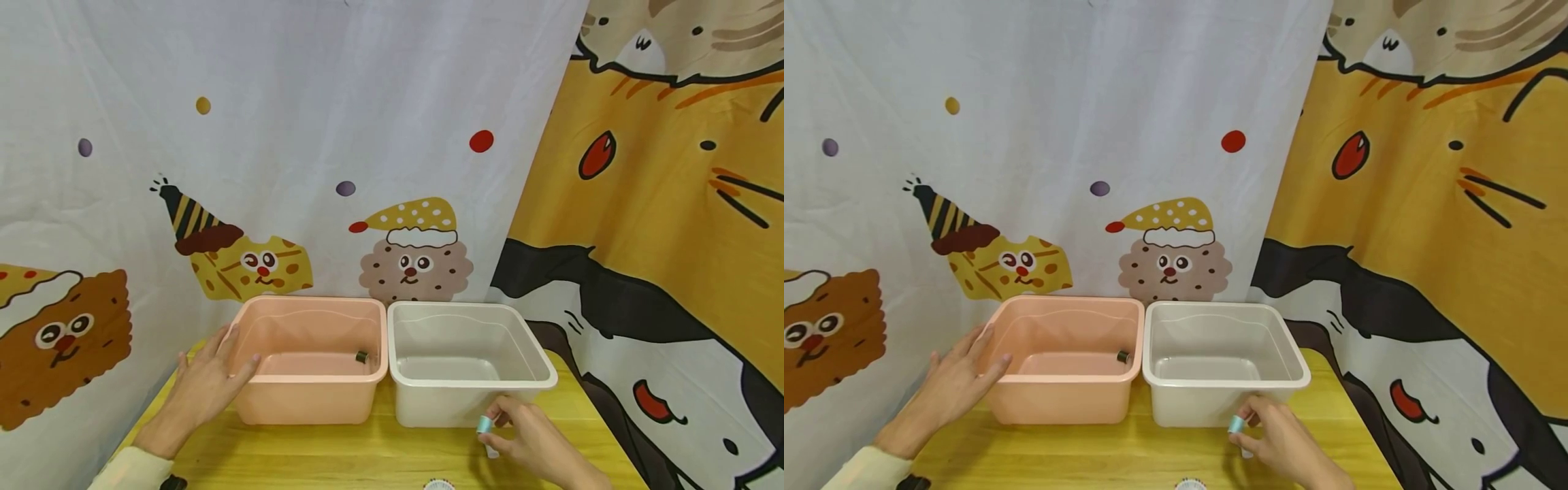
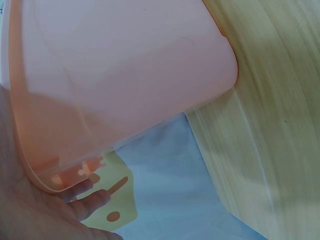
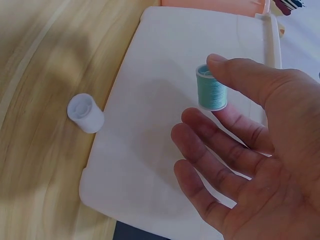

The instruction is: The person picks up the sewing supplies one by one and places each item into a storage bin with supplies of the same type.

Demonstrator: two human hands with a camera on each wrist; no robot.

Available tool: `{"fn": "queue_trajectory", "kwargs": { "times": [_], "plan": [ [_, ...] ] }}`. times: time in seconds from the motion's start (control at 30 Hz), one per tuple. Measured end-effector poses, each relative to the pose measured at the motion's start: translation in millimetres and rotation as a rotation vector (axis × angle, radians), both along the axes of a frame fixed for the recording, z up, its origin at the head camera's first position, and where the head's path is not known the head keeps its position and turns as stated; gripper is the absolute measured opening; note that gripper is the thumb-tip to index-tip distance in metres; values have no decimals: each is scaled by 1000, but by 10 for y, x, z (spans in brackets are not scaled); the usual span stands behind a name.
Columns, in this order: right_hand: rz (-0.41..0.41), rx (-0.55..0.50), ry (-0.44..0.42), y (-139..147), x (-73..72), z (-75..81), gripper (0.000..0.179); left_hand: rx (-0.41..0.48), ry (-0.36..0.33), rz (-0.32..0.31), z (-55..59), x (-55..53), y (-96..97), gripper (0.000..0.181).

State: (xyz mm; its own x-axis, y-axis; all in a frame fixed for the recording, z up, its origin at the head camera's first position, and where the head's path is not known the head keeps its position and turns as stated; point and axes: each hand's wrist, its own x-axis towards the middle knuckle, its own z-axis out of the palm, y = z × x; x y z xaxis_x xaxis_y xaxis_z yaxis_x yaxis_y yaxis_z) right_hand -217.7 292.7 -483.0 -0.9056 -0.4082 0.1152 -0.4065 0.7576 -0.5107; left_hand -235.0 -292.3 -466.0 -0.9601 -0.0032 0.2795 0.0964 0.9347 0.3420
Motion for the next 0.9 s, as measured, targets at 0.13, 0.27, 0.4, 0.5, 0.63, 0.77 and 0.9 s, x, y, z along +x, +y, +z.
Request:
{"fn": "queue_trajectory", "kwargs": {
  "times": [0.13,0.27,0.4,0.5,0.63,0.77,0.9],
  "plan": [
    [11,-10,0,-44,10,20,28,-6,12,-2,0,-3,3,92],
    [10,-17,0,-94,19,42,27,-1,13,2,-6,-5,6,92],
    [23,-24,31,-140,27,61,25,2,13,5,-11,-5,7,93],
    [42,-26,70,-176,29,76,24,11,6,2,-6,-7,3,93],
    [59,-23,107,-217,27,97,22,25,-3,-3,14,-5,0,93],
    [75,-30,120,-256,24,111,22,36,-12,-5,25,-1,2,93],
    [93,-38,121,-304,28,126,21,29,-14,-3,12,3,1,94]
  ]
}}
